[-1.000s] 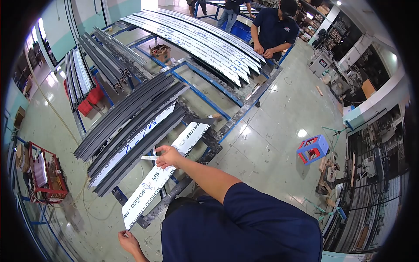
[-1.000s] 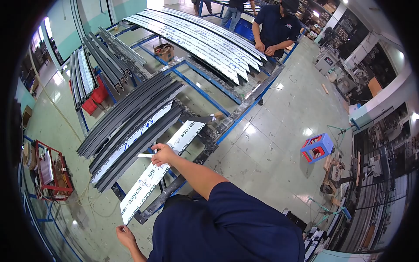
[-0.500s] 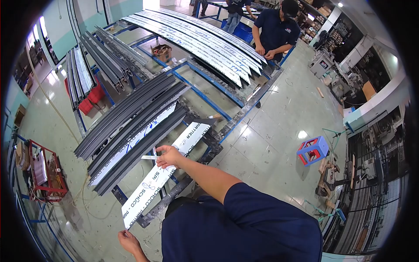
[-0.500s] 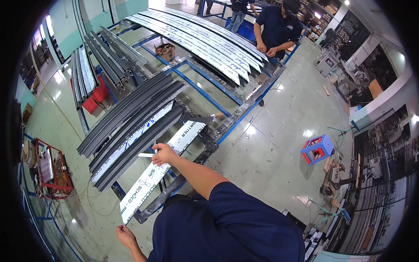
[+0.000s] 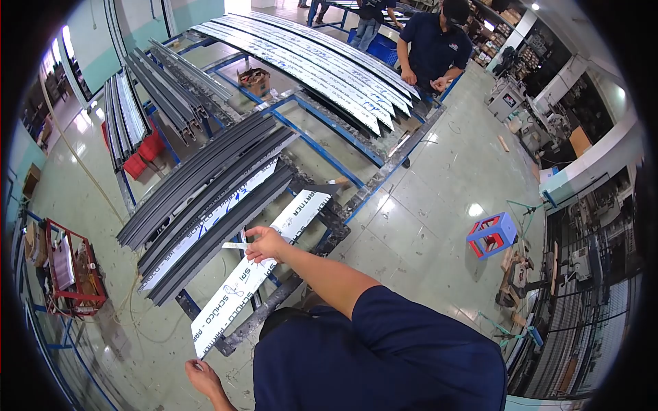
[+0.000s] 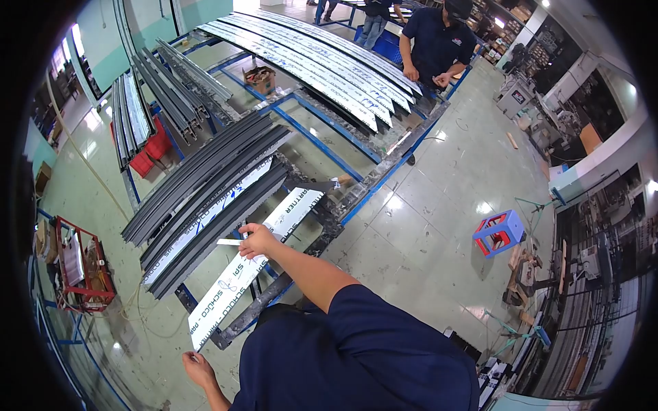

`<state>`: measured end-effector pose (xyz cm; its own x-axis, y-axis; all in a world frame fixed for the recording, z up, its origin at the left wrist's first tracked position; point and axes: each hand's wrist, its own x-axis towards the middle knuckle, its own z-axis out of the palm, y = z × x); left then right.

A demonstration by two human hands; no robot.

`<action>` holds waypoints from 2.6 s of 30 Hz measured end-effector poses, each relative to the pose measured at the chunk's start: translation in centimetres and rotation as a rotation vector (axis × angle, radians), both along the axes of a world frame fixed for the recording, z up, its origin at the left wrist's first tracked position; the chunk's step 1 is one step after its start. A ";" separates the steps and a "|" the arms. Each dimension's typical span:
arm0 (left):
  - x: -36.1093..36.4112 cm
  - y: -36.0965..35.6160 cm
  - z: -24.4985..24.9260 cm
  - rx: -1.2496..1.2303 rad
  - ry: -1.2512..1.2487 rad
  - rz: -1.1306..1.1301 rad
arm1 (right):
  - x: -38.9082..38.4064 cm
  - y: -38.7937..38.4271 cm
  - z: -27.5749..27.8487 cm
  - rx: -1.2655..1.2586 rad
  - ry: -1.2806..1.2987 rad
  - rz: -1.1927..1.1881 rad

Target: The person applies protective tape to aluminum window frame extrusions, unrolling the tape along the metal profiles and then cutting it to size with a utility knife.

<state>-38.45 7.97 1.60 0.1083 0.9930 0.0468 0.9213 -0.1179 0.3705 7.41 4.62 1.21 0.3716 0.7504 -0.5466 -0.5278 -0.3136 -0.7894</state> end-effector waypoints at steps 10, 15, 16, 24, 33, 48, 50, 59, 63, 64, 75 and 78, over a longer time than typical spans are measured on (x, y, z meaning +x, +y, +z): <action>-2.2 0.2 -2.3 -0.191 -0.344 0.164 | 1.1 -0.2 -0.4 -0.016 -0.206 0.103; -1.9 -0.7 0.5 -0.224 -0.291 0.252 | 0.5 -0.1 -0.2 -0.020 -0.013 0.057; -2.0 -1.0 0.6 -0.229 -0.285 0.252 | 0.3 -0.1 -0.1 -0.027 -0.016 0.050; -1.1 -0.4 1.2 -0.113 -0.079 0.089 | -0.3 0.2 1.2 -0.052 -0.022 0.049; -2.1 4.8 3.6 -0.153 0.283 -0.514 | -0.1 -0.1 1.4 -0.059 -0.023 0.047; -2.7 3.4 2.7 -0.212 0.070 -0.432 | 0.4 -0.2 0.9 -0.052 -0.022 0.023; -2.8 3.0 2.9 -0.233 0.052 -0.361 | 0.0 0.0 1.0 -0.059 -0.028 0.026; -1.8 3.5 2.8 0.147 0.225 -0.675 | 0.2 0.1 1.0 -0.072 -0.017 0.028; -0.3 2.6 1.8 0.131 0.015 -0.454 | 0.1 0.0 1.1 -0.085 -0.029 0.010; 0.2 2.1 1.7 0.112 -0.110 -0.288 | 0.2 0.0 1.0 -0.081 -0.030 0.017; 2.4 0.3 -0.3 0.035 0.069 -0.017 | -0.1 0.1 1.4 -0.093 -0.040 0.026; 2.5 -0.3 0.1 0.262 0.092 -0.409 | 0.0 0.2 1.7 -0.092 -0.037 0.009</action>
